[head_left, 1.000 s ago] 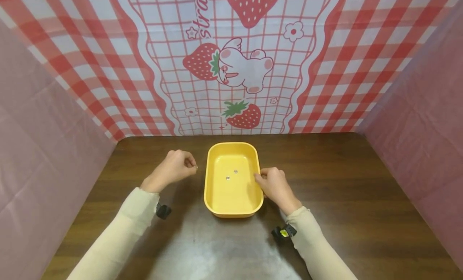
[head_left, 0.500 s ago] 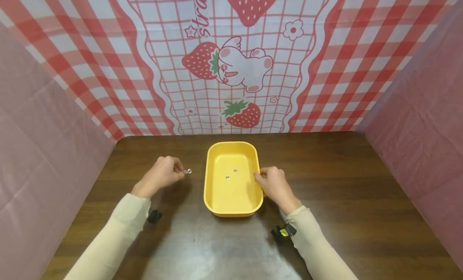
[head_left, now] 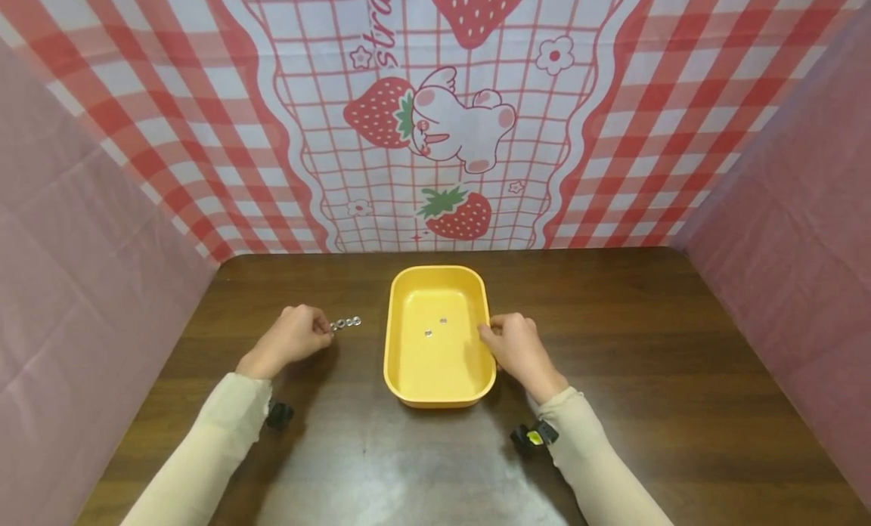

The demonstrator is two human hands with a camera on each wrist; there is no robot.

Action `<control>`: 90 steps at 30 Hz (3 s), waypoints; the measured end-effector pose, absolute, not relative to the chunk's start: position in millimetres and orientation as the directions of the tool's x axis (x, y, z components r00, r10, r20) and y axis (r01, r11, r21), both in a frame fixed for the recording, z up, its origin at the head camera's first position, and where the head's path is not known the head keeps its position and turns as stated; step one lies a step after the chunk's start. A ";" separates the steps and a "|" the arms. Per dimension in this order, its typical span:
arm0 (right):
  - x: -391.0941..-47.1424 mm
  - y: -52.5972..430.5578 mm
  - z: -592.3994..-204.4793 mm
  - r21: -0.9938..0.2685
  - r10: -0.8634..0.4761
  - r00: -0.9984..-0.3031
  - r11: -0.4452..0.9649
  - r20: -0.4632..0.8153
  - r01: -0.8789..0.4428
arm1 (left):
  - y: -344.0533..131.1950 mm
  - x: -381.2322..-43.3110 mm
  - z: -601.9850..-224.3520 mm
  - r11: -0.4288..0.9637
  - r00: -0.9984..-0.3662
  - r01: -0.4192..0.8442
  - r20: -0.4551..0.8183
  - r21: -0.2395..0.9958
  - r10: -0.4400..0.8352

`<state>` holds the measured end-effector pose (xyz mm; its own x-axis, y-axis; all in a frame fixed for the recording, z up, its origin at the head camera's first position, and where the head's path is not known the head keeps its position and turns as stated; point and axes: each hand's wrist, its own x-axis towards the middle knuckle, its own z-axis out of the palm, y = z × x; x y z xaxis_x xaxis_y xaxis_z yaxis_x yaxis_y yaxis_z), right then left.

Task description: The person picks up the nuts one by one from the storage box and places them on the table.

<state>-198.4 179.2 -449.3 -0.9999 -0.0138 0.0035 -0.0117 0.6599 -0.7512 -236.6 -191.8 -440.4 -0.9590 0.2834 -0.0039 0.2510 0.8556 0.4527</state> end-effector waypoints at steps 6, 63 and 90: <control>-198.8 179.9 -449.1 -0.749 -0.016 -1.000 0.663 0.000 -0.010 | -197.9 -237.7 -446.2 0.864 -0.961 0.242 -0.014 0.443 0.276; -196.7 179.5 -449.1 -0.744 -0.009 -1.000 0.668 0.018 -0.019 | -207.0 -226.9 -428.8 0.936 -0.945 0.300 -0.072 0.186 0.318; -197.6 178.0 -450.3 -0.737 -0.016 -0.999 0.674 0.051 -0.049 | -158.5 -228.6 -400.8 0.837 -0.839 0.519 -0.082 0.171 0.537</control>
